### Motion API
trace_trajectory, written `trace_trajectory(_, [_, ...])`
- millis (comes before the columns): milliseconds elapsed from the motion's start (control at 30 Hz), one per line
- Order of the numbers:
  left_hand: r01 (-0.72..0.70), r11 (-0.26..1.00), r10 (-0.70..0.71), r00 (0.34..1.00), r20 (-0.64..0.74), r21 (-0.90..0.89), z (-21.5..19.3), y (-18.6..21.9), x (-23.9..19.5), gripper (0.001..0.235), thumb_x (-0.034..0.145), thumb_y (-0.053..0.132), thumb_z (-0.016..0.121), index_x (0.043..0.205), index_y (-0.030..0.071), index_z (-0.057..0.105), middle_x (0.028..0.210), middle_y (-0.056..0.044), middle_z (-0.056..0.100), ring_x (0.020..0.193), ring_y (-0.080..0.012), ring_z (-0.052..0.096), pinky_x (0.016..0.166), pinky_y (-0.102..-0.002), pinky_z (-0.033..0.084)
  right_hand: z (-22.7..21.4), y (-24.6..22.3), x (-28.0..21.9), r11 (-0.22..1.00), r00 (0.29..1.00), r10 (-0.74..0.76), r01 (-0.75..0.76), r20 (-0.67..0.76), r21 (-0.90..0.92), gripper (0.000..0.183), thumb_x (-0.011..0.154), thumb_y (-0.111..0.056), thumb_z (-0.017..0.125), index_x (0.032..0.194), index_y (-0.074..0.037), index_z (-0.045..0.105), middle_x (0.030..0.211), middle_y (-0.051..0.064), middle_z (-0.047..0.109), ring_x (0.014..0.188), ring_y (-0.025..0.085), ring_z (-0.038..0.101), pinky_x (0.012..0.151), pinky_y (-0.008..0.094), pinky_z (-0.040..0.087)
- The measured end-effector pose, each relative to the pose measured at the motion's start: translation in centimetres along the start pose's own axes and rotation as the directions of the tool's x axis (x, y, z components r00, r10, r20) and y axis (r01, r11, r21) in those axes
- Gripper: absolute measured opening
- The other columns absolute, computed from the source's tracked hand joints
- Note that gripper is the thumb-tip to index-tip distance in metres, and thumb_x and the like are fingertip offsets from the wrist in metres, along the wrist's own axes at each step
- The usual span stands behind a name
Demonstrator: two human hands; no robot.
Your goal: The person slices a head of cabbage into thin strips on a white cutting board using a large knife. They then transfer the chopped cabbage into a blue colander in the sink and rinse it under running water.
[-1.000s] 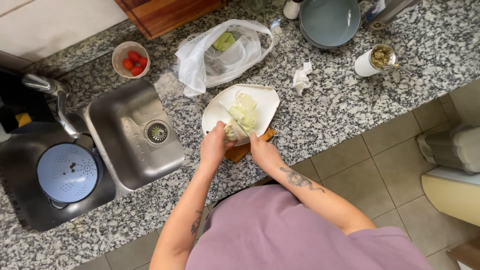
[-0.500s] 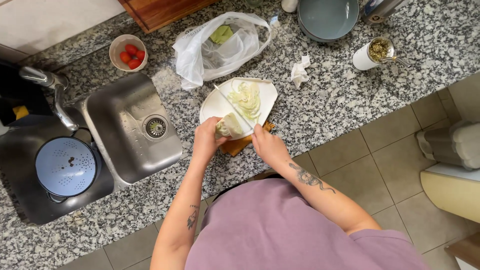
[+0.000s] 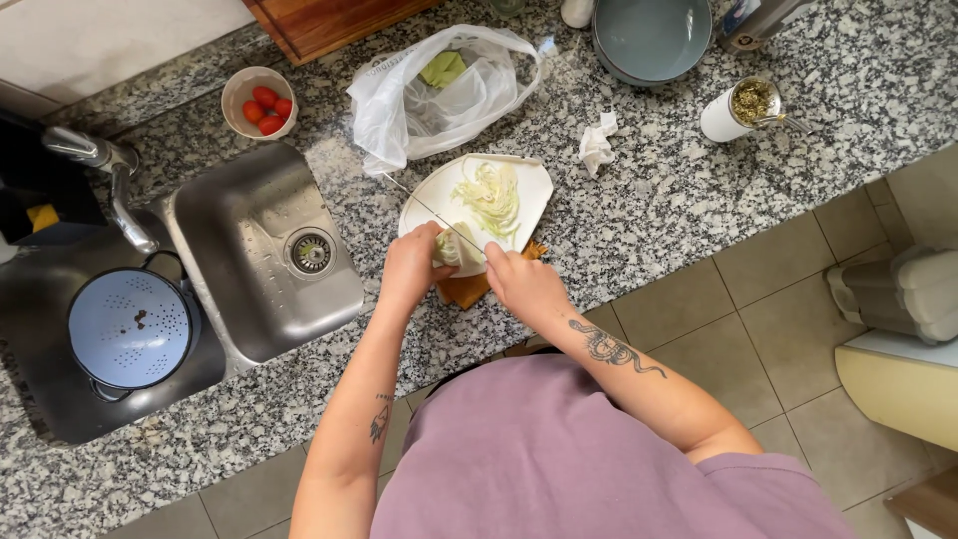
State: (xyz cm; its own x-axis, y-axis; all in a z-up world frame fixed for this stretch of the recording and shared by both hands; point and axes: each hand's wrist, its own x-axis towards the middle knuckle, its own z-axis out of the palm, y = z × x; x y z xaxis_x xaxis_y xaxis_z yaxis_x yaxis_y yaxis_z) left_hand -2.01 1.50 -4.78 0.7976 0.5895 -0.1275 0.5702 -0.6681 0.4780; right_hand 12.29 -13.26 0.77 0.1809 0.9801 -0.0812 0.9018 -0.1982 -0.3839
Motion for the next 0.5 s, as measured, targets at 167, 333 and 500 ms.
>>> trace_trajectory(167, [-0.015, 0.998, 0.014, 1.0, 0.026, 0.066, 0.3, -0.49, 0.21, 0.058, 0.056, 0.027, 0.084, 0.102, 0.013, 0.053, 0.089, -0.008, 0.063, 0.089, -0.0305, 0.065, 0.08, -0.042, 0.047, -0.42, -0.17, 0.2, 0.999, 1.0, -0.007, 0.007, -0.007, -0.04, 0.016, 0.096, -0.026, 0.036, 0.099, -0.012, 0.044, 0.072, 0.015, 0.058, 0.059, 0.042, 0.065, 0.053, 0.049, 0.055])
trace_trajectory(333, [-0.001, 0.996, -0.003, 0.999, 0.048, 0.088, 0.68, -0.82, 0.45, 0.058, 0.056, 0.029, 0.084, 0.103, 0.013, 0.054, 0.091, -0.007, 0.063, 0.091, -0.0289, 0.064, 0.083, -0.041, 0.046, -0.87, -0.42, 0.48, 0.998, 1.0, -0.017, 0.018, 0.014, -0.06, 0.011, 0.095, -0.02, 0.037, 0.099, -0.013, 0.043, 0.069, 0.012, 0.057, 0.058, 0.04, 0.065, 0.051, 0.047, 0.055])
trace_trajectory(500, [0.002, 0.995, -0.008, 0.998, 0.066, 0.1, 0.4, -0.59, 0.59, 0.058, 0.057, 0.029, 0.084, 0.104, 0.012, 0.055, 0.093, -0.007, 0.063, 0.095, -0.0274, 0.064, 0.087, -0.041, 0.044, -1.06, -0.66, 0.78, 0.998, 0.997, -0.017, 0.021, 0.069, -0.059, 0.01, 0.092, -0.018, 0.039, 0.099, -0.011, 0.042, 0.066, 0.014, 0.057, 0.057, 0.043, 0.064, 0.05, 0.051, 0.053])
